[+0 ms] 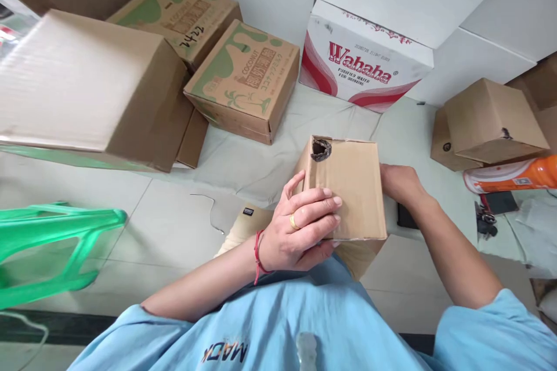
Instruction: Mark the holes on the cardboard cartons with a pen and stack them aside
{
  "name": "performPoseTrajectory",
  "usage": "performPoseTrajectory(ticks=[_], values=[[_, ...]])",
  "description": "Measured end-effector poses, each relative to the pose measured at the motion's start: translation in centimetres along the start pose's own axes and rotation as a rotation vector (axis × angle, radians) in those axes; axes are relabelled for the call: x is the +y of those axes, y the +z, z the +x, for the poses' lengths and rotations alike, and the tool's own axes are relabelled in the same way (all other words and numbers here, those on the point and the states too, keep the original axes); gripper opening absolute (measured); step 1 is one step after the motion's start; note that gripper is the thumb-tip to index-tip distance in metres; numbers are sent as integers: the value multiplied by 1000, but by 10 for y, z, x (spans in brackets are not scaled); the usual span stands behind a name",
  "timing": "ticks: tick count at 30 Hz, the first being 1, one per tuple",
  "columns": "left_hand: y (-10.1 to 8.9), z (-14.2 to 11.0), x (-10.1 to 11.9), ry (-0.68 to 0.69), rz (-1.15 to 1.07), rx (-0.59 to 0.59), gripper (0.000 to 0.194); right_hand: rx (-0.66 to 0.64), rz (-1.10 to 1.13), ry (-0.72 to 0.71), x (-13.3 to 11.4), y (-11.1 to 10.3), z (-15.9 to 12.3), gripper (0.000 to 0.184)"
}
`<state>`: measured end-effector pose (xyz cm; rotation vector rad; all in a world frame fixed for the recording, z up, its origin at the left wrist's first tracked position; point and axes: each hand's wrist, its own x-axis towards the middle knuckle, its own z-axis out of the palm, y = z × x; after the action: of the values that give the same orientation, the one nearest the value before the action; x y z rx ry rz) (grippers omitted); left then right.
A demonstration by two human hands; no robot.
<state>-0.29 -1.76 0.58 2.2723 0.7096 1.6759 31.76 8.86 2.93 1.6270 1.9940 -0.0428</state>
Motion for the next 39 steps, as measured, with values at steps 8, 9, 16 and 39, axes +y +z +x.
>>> performPoseTrajectory(ticks=[8,9,16,39], values=[[11,-7,-6,59,10,75,33,1134,1628,-91,-7,-87,-56,25],[15,-12,-9,52,-12,86,33,1060,1730,-162,-22,-97,-62,21],[38,-48,-29,-139,-57,71,45,749,1425,-502,-102,-124,-60,6],[40,-3,-17,110,263,384,17,805,1237,-477,-106,-116,-57,8]])
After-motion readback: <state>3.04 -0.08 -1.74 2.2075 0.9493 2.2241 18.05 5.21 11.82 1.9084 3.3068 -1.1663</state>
